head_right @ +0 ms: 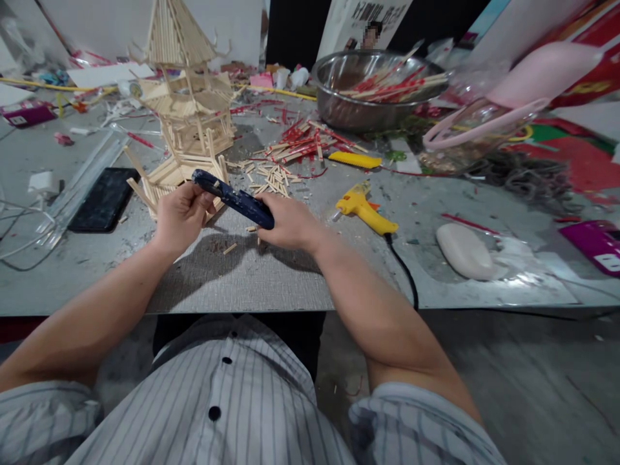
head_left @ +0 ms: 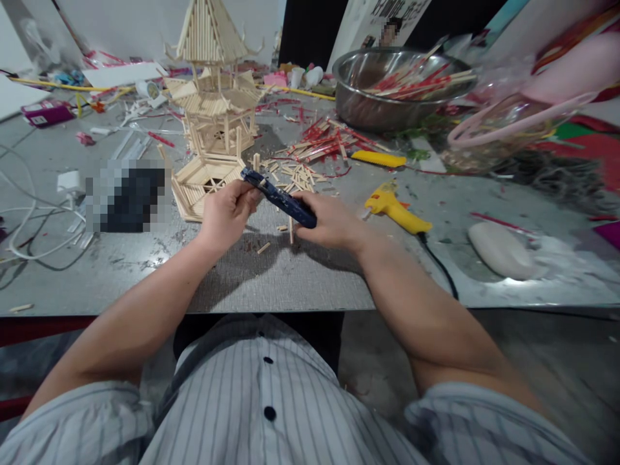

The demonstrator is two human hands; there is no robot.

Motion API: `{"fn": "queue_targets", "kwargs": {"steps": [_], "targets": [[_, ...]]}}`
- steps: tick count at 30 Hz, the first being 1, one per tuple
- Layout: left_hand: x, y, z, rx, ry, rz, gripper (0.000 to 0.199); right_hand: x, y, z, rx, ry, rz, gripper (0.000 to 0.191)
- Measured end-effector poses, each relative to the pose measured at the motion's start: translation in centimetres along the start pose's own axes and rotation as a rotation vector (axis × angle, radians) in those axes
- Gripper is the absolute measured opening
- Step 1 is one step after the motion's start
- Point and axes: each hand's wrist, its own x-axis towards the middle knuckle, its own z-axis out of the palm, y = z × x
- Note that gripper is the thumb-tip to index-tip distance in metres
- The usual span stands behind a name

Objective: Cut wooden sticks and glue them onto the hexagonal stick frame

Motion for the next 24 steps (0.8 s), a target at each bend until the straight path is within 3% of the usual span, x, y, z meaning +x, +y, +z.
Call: {"fn": "queue_targets", "kwargs": {"steps": [16, 24], "targets": [[0.3, -0.5, -0.4, 0.218, -0.049, 0.189, 0.021, -0.3, -1.4, -0.2, -0.092, -0.009, 0.050, 0.028], [0.4, -0.8, -0.2, 0.249, -0.025, 0.184, 0.022, 0.0, -1.0, 0.6, -0.108, 0.022, 0.074, 0.017]]}}
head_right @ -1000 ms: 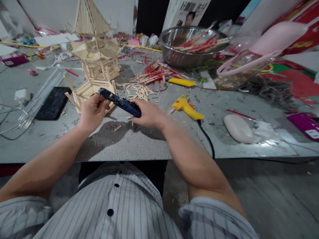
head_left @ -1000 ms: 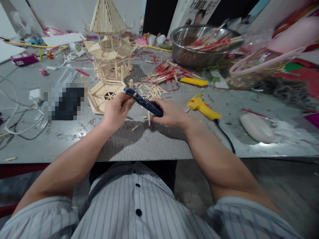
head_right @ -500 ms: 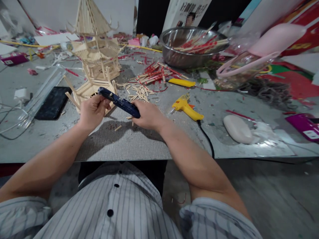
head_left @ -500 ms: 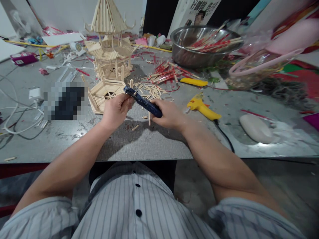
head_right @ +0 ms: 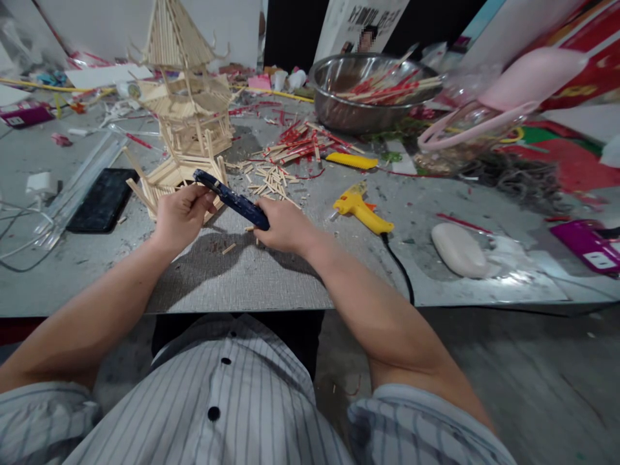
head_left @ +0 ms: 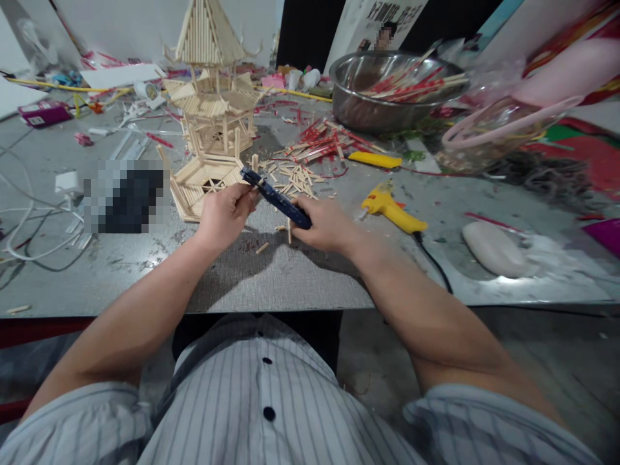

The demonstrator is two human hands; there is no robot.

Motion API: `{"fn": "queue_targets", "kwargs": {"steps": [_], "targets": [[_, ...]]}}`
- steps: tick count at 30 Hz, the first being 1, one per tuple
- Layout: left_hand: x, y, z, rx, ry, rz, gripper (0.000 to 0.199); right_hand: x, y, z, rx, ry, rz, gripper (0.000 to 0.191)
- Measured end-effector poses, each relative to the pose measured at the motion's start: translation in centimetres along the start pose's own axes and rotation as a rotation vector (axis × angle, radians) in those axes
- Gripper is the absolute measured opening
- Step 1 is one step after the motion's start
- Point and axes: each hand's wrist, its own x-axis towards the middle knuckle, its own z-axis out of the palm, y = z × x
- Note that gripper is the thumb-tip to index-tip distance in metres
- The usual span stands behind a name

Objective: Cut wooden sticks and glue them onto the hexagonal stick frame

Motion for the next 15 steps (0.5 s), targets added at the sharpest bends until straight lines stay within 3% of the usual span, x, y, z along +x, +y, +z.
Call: {"fn": "queue_targets", "kwargs": {"steps": [5, 9, 15], "targets": [[0.0, 0.2, 0.0, -0.033, 0.003, -0.038, 0.029, 0.5, 0.5, 0.5, -0.004, 0.029, 0.070, 0.019], [0.1, 0.2, 0.0, -0.209, -0.031, -0.147, 0.026, 0.8, 1.3, 0.4, 0.035, 0.119, 0.099, 0.044], [0.0, 1.3, -0.1, -0.668, -0.324, -0.391, 0.027, 1.0, 2.2, 0.7, 0.052, 0.192, 0.100, 0.065]]}}
